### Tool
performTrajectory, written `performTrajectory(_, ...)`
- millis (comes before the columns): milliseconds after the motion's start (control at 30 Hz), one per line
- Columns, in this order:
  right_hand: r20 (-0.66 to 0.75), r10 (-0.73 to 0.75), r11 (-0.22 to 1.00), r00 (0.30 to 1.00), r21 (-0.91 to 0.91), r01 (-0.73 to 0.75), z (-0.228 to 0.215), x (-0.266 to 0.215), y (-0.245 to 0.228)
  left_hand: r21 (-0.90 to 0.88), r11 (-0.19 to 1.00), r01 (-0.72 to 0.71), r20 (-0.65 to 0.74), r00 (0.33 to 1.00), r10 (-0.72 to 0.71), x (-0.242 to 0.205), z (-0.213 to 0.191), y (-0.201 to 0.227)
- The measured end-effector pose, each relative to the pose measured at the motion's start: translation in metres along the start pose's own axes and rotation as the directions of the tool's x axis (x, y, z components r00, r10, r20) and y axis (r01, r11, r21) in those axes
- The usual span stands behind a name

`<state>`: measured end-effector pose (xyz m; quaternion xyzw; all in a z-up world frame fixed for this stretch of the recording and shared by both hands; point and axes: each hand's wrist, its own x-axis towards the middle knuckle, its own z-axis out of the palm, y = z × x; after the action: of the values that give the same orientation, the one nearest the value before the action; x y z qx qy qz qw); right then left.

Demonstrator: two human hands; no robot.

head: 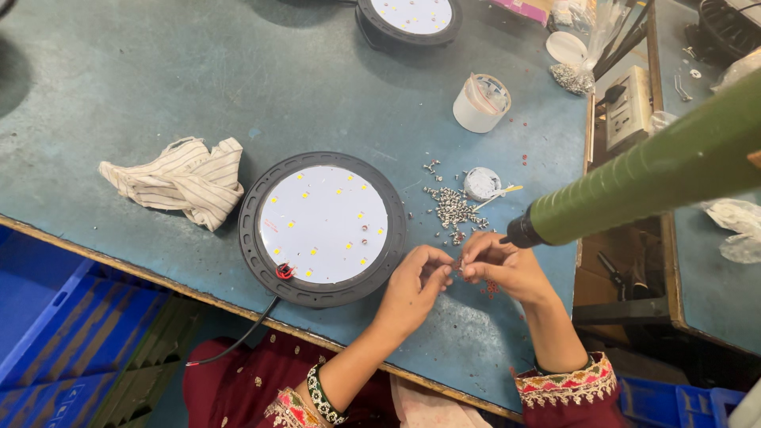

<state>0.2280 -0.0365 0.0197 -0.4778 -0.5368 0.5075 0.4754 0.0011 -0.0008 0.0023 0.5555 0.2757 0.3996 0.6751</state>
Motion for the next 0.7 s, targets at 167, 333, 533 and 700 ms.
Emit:
performTrajectory(167,-0.006,0.062,0.998,0.998,-0.029,-0.063,0.007,0.001,-0.001,0.014,0.998,-0.057,-0.016,0.998,0.057,-0.002,-0.001,-0.001)
performTrajectory(333,-0.093,0.065,0.99,0.994,-0.116,-0.076,0.014,0.001,0.001,-0.005,0.998,-0.062,-0.01,0.998,0.062,-0.001,0.0,-0.002)
performTrajectory(533,-0.103,0.033,0.994,0.994,-0.097,-0.043,0.013,0.003,0.006,0.0,0.998,-0.07,-0.012,0.997,0.07,0.0,0.0,-0.003)
performTrajectory(700,-0.151,0.016,0.986,0.988,-0.163,-0.041,0.017,0.003,0.011,0.019,0.996,-0.089,-0.02,0.996,0.089,0.0,0.0,-0.004)
